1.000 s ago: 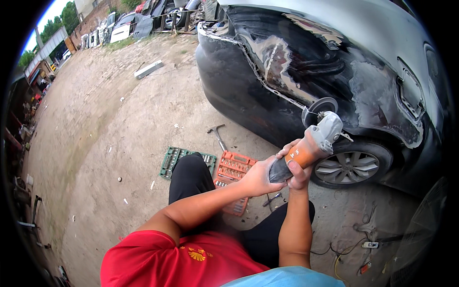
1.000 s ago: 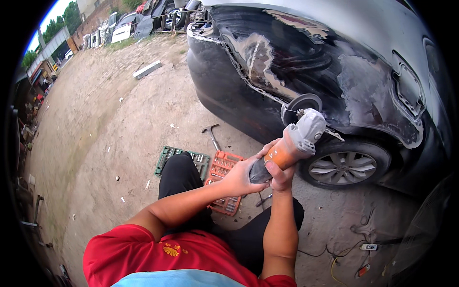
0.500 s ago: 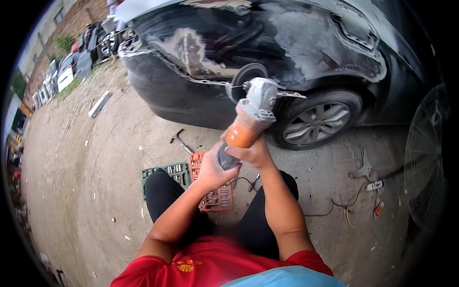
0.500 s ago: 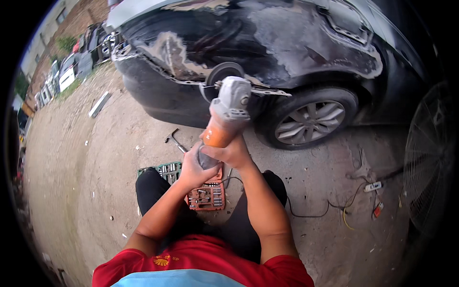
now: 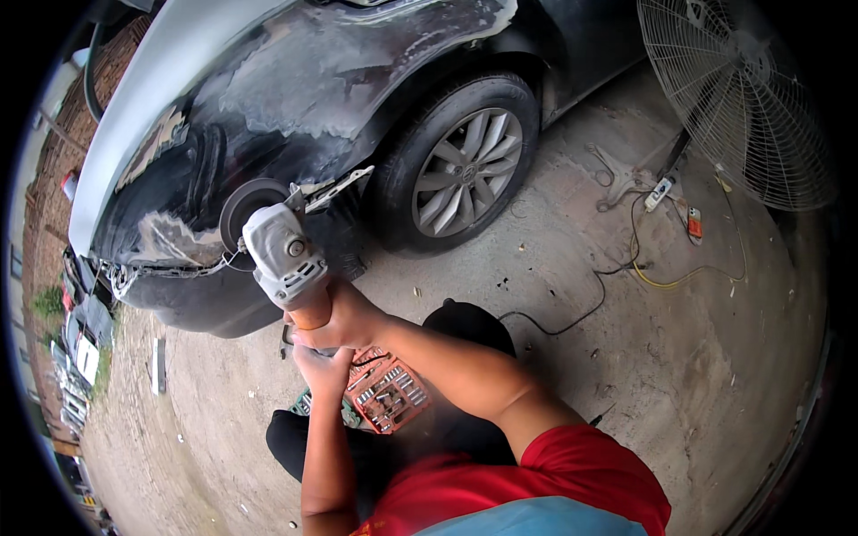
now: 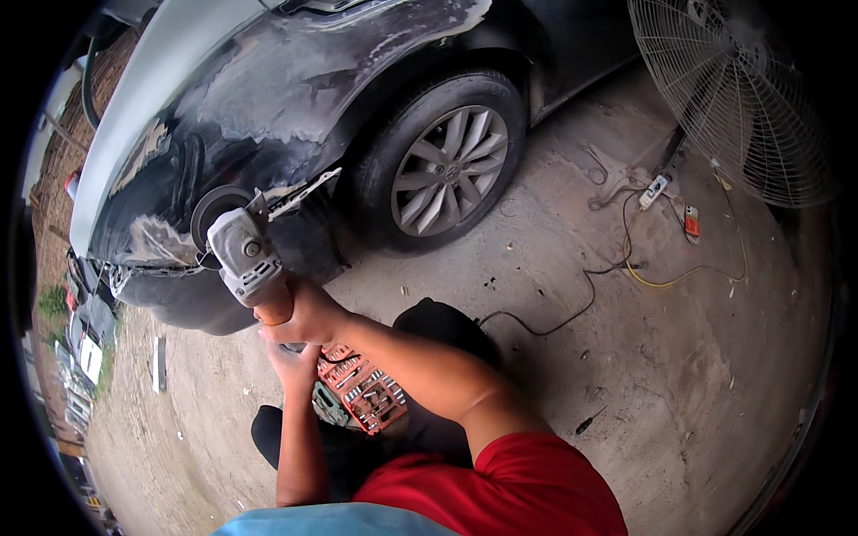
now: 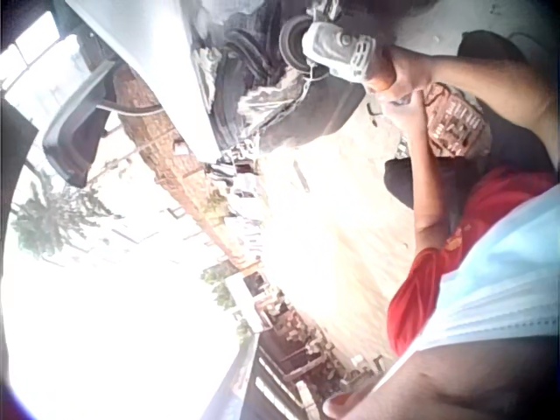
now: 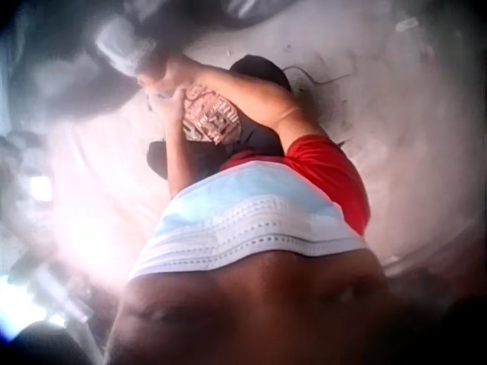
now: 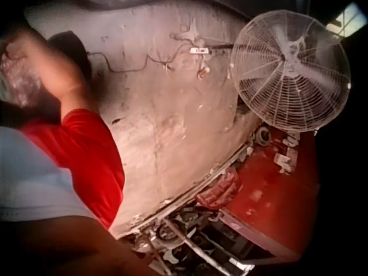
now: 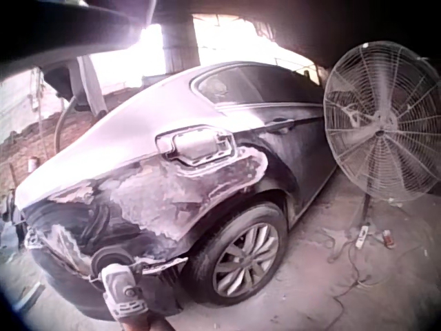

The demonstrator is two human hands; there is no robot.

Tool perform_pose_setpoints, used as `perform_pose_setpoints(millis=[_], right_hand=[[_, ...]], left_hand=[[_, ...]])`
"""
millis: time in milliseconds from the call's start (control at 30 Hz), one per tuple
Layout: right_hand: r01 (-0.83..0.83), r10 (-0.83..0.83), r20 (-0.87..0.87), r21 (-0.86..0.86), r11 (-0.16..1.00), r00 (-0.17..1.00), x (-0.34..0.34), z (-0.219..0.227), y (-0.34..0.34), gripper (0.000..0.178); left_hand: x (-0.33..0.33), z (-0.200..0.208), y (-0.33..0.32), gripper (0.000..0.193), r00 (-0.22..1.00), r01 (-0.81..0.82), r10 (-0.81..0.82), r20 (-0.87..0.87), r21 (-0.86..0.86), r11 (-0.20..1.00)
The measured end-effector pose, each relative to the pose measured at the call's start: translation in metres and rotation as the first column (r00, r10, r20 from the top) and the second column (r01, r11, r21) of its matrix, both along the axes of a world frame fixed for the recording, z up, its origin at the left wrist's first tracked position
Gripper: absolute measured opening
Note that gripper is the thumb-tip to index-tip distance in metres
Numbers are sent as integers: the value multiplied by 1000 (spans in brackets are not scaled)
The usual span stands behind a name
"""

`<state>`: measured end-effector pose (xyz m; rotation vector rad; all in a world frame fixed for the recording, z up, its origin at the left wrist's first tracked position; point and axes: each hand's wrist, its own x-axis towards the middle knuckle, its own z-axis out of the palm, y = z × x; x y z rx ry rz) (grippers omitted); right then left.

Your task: The person uses an angle grinder to smooth the surface of a damaged car bumper. They hold the bumper with one hand while operating the tool with the other, moving along the edge and the main body of the bumper. The person occasionally pauses to wipe away dust and inspect the surface.

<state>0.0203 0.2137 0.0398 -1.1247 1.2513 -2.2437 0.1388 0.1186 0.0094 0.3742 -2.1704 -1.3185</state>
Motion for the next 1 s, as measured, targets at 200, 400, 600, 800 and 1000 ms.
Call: perform_pose_setpoints(millis=[200,400,600,800,1000], right_hand=[[24,-23,23,-37,999,999,-7,5,17,36],[62,-59,31,-94,994,998,-12,3,25,39],[92,-91,18,-92,992,996,-15,3,31,44],[162,-168,-47,-110,981,985,-16,4,43,31],[182,-187,-29,-123,976,982,-12,13,61,33]], left_hand=[[-10,3,13,59,998,-15,7,-59,-129,991],[-16,4,24,65,998,-21,12,-61,-152,988],[-19,5,31,71,998,16,-22,-55,-108,994],[-19,-5,27,71,1000,25,-27,-5,-212,977],[-19,-13,29,70,999,28,-35,-31,-203,979]])
